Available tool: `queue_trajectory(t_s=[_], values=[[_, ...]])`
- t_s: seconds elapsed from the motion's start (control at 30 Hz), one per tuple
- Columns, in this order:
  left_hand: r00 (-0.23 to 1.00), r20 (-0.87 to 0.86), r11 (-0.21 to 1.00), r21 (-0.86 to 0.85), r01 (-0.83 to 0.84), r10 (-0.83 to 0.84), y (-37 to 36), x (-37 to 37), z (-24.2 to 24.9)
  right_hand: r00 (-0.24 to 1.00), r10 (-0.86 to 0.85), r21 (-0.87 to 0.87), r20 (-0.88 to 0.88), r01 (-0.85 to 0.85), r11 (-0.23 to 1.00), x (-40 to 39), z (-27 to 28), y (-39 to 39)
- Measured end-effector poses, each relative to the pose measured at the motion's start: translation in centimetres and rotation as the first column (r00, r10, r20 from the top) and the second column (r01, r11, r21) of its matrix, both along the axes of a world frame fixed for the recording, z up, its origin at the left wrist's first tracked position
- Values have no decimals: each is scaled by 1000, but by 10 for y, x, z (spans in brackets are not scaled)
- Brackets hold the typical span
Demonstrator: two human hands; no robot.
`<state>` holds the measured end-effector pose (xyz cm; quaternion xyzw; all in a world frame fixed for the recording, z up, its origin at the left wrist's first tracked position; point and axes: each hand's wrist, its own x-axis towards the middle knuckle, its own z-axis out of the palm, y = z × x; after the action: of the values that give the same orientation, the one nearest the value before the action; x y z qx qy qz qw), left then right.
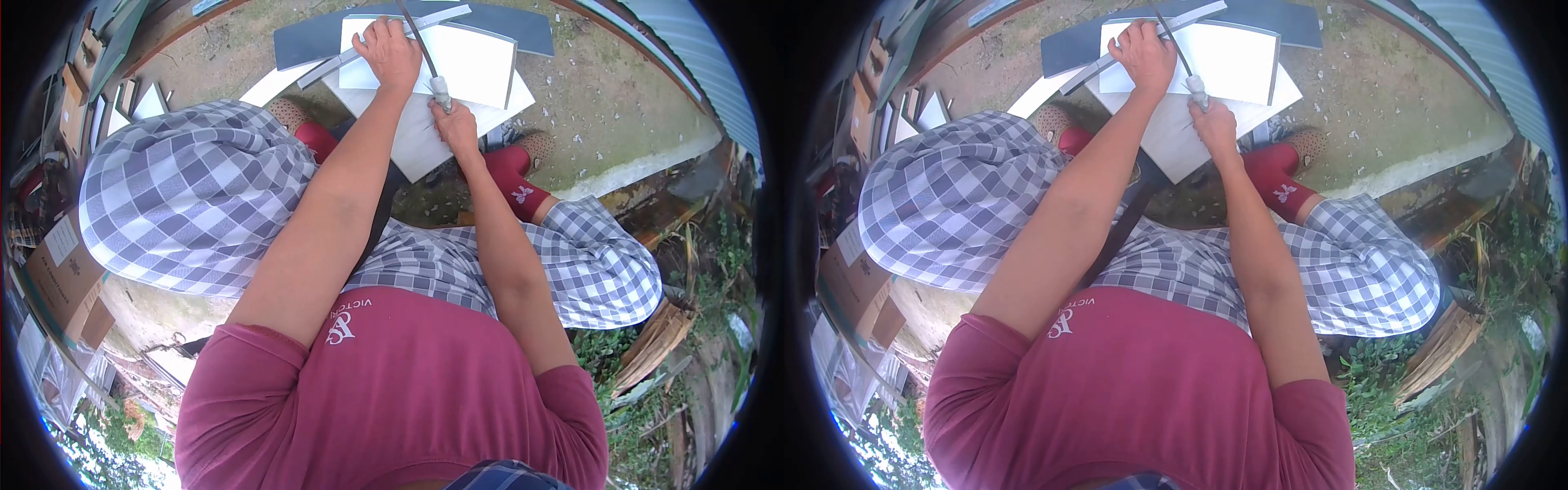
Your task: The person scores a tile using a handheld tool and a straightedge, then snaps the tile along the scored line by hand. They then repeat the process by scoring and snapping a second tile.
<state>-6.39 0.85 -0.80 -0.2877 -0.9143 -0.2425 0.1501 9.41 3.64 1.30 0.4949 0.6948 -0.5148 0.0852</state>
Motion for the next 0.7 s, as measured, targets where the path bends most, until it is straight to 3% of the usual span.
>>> queue_trajectory(t_s=[0.7], values=[[1000,-12,1000,-2,-2,2,0,-1,1,1000,2,14,-10,-1,1000,0,0,-1]])
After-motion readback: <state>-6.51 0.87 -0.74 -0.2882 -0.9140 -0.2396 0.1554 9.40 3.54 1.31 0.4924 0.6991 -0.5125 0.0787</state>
